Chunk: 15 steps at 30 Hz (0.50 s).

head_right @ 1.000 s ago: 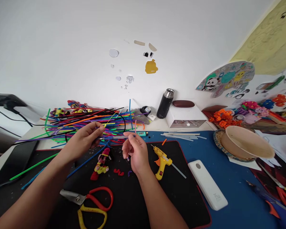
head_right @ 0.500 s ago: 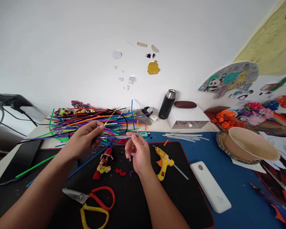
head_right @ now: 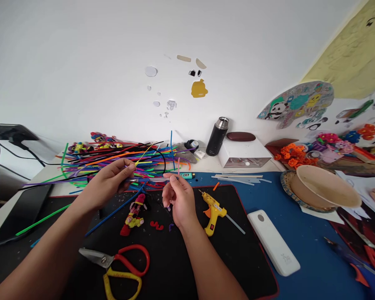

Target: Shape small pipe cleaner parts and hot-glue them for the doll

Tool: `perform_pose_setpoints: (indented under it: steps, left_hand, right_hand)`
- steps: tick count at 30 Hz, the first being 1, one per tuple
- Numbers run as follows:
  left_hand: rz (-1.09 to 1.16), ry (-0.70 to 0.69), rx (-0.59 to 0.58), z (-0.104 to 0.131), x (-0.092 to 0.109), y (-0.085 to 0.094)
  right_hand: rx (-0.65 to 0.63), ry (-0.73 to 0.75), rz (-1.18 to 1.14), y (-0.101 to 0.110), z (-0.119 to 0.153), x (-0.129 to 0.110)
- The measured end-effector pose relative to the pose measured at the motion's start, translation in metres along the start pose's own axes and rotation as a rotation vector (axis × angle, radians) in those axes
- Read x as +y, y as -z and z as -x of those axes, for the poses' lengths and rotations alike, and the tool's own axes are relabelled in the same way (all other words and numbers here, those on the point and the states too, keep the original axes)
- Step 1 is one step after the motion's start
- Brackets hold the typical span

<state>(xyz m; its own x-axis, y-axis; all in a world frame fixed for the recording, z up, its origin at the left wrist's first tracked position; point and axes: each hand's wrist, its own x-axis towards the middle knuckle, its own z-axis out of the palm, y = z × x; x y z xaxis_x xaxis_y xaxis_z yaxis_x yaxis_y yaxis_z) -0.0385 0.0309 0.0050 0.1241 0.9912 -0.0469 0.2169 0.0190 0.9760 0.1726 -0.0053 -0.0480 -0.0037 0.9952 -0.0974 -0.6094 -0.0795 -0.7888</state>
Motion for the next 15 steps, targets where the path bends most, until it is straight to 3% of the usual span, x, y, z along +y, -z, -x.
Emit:
perform_pose_setpoints:
  steps: [15]
  left_hand:
    - [-0.191, -0.064, 0.059, -0.0014, -0.0011, -0.0021]
  right_hand:
    - [-0.026, -0.011, 0.025, -0.0011, -0.0010, 0.0072]
